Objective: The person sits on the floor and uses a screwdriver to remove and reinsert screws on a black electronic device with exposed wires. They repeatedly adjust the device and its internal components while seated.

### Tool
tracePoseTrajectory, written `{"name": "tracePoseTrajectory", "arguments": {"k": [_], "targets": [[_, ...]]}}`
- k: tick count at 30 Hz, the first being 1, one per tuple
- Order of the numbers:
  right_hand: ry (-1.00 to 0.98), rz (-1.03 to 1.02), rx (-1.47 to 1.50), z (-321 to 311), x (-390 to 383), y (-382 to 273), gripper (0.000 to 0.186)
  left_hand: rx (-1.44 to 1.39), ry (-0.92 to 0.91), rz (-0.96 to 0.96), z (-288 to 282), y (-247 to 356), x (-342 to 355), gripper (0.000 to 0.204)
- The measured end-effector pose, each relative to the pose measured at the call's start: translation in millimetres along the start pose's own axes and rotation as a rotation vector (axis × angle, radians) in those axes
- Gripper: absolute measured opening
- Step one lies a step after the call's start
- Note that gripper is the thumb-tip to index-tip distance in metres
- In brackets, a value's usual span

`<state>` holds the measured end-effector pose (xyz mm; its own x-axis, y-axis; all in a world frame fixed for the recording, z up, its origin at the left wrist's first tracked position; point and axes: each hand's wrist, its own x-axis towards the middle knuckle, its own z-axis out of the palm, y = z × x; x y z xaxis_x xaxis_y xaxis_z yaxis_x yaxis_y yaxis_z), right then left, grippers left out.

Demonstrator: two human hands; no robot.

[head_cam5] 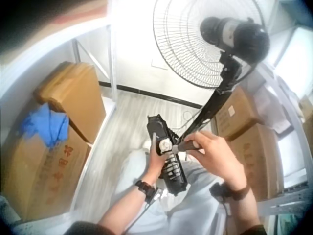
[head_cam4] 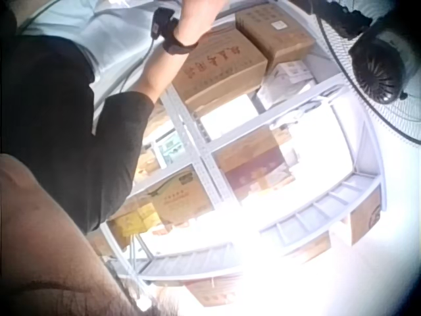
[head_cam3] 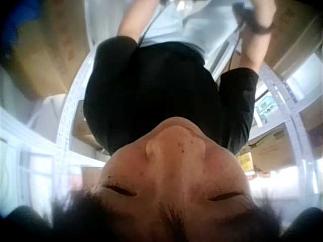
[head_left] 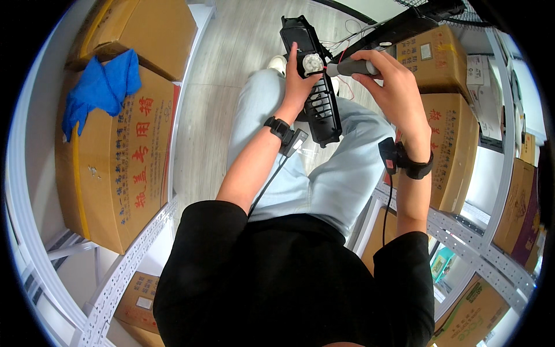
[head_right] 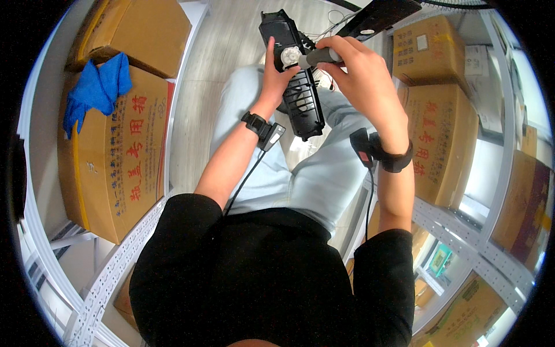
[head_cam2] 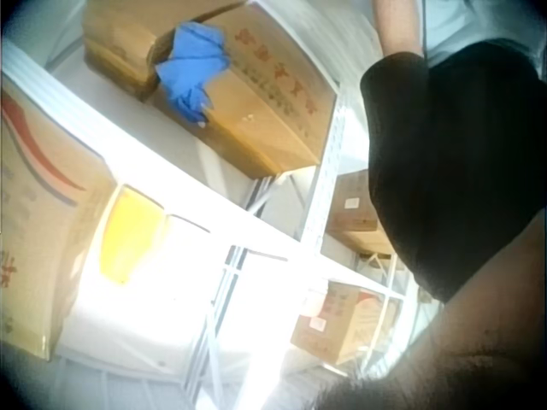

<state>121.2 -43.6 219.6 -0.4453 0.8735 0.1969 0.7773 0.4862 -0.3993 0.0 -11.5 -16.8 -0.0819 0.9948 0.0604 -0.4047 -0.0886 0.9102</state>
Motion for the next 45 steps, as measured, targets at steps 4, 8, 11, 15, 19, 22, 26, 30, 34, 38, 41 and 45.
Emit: {"name": "tracePoseTrajectory", "arguments": {"k": [4, 8, 11, 15, 19, 22, 26, 30, 34, 38, 41, 45], "targets": [[0.018, 0.028, -0.014, 0.6, 0.5, -1.3, 0.031, 0.074, 0.028, -0.002, -0.2, -1.5, -1.3, 0.110], [0.005, 0.037, 0.004, 2.0, -0.1, 0.7, 0.031, 0.073, 0.040, -0.026, -1.5, -6.0, 0.5, 0.113], [-0.006, 0.049, -0.035, 2.9, -0.6, 2.8, 0.031, 0.104, 0.031, -0.024, -2.5, -11.7, 0.5, 0.113], [0.006, 0.039, -0.014, 2.3, 1.2, -2.3, 0.030, -0.018, 0.023, -0.055, -2.9, -8.0, -0.8, 0.111], [-0.008, 0.046, -0.043, 2.2, 1.2, -0.2, 0.030, 0.024, 0.023, -0.039, -1.7, -7.0, -1.2, 0.111], [0.001, 0.004, -0.022, -5.0, 1.2, -7.4, 0.030, -0.059, 0.013, -0.063, -1.9, -4.2, -1.5, 0.113], [0.160, 0.015, 0.008, -21.5, -1.1, -13.9, 0.028, -0.102, 0.023, -0.079, -2.3, -3.7, -0.7, 0.116], [0.222, 0.071, -0.049, -15.3, 2.6, 6.1, 0.027, -0.012, 0.035, -0.032, -2.3, -10.8, 1.6, 0.115], [0.191, 0.157, -0.011, -6.7, 0.2, 17.1, 0.028, -0.052, 0.022, -0.038, -1.6, -8.2, 0.5, 0.114], [0.209, 0.125, -0.006, -0.3, 0.4, 23.0, 0.026, -0.056, 0.034, -0.053, -0.1, -5.2, 0.6, 0.112], [0.216, 0.113, -0.007, 0.2, 1.3, 23.1, 0.026, -0.059, 0.040, -0.049, 0.1, -5.6, 0.4, 0.111], [0.218, 0.125, 0.034, -0.7, 0.8, 23.1, 0.027, -0.065, 0.042, -0.057, 1.9, -0.1, -1.2, 0.110]]}}
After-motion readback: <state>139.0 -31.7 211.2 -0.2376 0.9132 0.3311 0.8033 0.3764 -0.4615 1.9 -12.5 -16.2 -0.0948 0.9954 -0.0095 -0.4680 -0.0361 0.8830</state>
